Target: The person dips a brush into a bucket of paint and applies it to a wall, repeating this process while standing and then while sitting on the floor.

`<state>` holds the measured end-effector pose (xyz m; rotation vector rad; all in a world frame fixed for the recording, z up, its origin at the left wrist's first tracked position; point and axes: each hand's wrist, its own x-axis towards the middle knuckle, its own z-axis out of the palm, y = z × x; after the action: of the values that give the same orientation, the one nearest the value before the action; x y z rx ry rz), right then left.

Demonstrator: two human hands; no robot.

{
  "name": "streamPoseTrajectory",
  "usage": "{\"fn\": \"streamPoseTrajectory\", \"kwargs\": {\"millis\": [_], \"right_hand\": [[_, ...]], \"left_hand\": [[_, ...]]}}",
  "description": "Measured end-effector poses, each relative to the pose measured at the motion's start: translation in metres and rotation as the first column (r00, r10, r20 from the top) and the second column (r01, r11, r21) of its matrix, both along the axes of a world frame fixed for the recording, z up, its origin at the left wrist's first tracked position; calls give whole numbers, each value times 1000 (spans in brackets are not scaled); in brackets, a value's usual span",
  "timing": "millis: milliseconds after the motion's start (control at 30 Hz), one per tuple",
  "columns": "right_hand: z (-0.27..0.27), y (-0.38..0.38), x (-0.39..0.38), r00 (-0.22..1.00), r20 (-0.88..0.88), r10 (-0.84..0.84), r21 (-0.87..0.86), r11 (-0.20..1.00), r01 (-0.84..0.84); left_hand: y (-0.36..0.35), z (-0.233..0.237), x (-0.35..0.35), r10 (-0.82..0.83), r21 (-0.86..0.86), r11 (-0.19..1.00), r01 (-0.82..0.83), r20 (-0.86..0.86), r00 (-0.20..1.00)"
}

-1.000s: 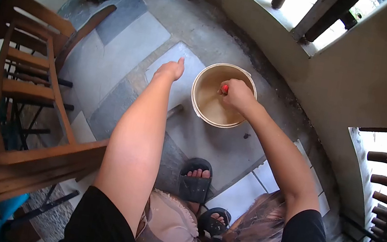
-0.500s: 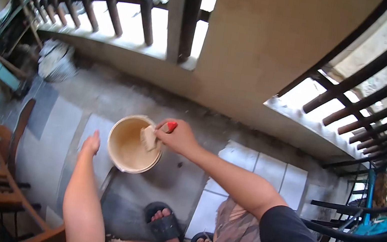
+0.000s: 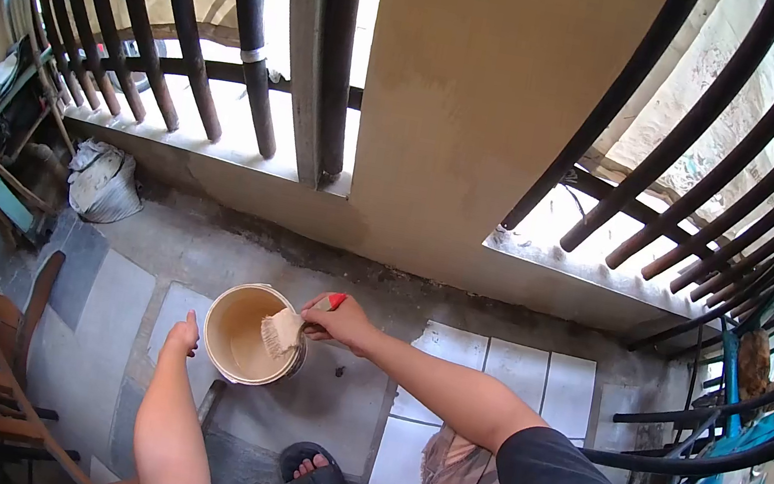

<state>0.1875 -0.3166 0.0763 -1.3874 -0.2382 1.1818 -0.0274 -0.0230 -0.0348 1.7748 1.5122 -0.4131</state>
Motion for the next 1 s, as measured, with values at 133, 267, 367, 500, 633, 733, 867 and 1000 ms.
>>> {"fn": "streamPoseTrajectory", "kwargs": {"millis": [133,267,367,500,633,733,867,1000], "right_hand": [[-6,0,1,999,-18,34,-2,999,-34],[-9,1,0,995,-98,-25,17,999,27],[-10,0,2,999,-53,3,13,1000,-3],[-12,-2,-1,998,-58,1,22,1000,0],[-9,-2,-2,1000,-19,-13,26,1000,13],[-14,0,0,1000,-5,-23,19,1000,23],[-14,0,1,1000,-28,-1,4,1000,1],[-9,1,-1,999,-37,-28,-21,999,28]], "left_hand": [[-4,5,1,-24,-12,1000,24,-11,1000],[-5,6,1,-7,-35,999,7,-12,1000],[-9,9,4,-15,-35,999,15,-7,1000],[-12,14,7,-61,-21,998,61,-23,998],[28,-55,-6,-269,51,959,280,-154,951],[28,-58,-8,-345,124,923,364,-153,926],[7,-29,0,-207,98,971,217,-106,973],[-12,22,4,-190,44,979,199,-156,969]]}}
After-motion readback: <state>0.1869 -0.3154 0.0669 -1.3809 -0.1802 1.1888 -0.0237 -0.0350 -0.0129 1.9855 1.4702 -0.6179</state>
